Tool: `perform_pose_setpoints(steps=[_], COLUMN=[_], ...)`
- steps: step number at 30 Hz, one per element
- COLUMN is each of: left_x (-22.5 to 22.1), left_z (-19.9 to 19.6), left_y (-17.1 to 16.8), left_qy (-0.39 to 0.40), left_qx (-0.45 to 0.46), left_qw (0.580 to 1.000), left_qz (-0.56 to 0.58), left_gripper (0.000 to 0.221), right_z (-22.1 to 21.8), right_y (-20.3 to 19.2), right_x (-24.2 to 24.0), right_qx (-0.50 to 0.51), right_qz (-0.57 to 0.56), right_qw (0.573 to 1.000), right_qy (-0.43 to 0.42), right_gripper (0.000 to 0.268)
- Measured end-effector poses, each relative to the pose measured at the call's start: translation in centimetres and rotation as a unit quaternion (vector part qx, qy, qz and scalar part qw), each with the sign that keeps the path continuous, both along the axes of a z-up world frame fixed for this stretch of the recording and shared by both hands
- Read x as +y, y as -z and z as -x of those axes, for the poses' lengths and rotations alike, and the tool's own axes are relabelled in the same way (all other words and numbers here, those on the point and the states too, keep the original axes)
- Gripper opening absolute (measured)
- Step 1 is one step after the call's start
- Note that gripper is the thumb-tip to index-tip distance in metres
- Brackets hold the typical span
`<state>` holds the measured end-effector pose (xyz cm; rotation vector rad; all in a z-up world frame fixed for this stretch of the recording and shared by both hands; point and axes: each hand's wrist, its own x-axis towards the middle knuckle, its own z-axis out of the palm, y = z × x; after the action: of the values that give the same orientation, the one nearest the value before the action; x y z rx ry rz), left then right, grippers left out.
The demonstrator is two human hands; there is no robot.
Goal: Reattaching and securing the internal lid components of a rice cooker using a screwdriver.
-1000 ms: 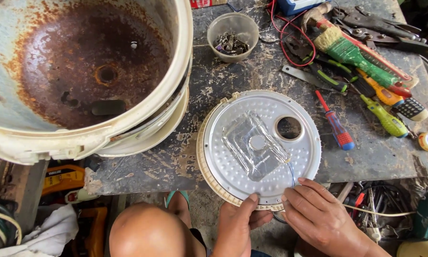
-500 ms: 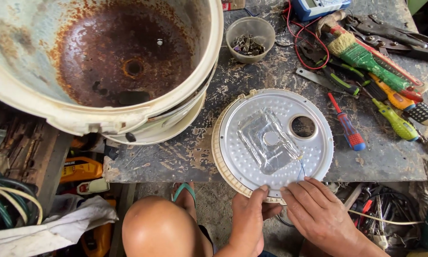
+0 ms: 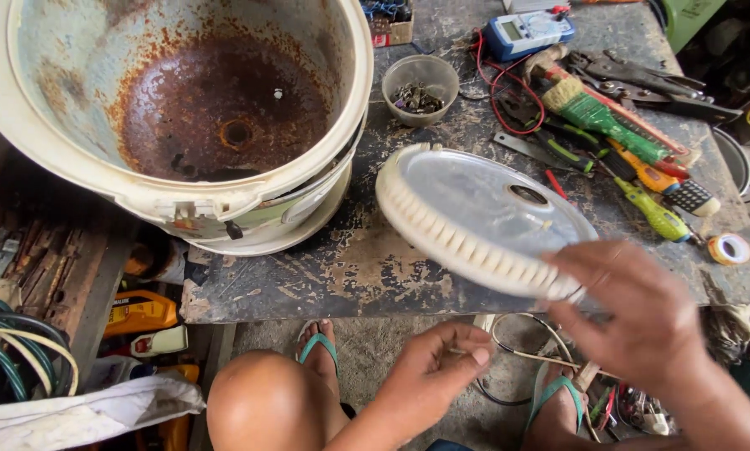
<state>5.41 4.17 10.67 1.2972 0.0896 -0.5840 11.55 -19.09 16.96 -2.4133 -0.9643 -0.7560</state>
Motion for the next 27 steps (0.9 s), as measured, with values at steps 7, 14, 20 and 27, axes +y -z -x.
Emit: perform_pose_setpoints(steps=[7, 14, 20, 27], left_x=[0.0, -2.6, -5.7, -10.4], left_z=[-5.1, -11.0, -14.5, -16.8], left_y=[-10.3, -8.4, -7.4, -3.5], left_qy=[0.136, 0.066, 0.041, 0.019], left_qx=[-0.076, -0.204, -0.345, -0.493], left_qw=[0.967, 0.942, 0.895, 0.840], left_qz=[-0.201, -0.257, -0.280, -0.227], left_gripper=[0.047, 0.065, 0.088, 0.083], right_z=[-5.6, -10.8, -14.7, -16.1], right_y=[-3.0, -2.9, -1.2, -0.2], right_x=[-5.2, -7.0, -8.1, -8.2], right_qx=[0.096, 0.194, 0.167, 0.191], right_qz=[-0.133, -0.272, -0.356, -0.400], right_qw=[0.986, 0.938, 0.917, 0.892], right_qy=[0.016, 0.090, 0.071, 0.091], right_gripper=[0.036, 0.030, 0.029, 0.031])
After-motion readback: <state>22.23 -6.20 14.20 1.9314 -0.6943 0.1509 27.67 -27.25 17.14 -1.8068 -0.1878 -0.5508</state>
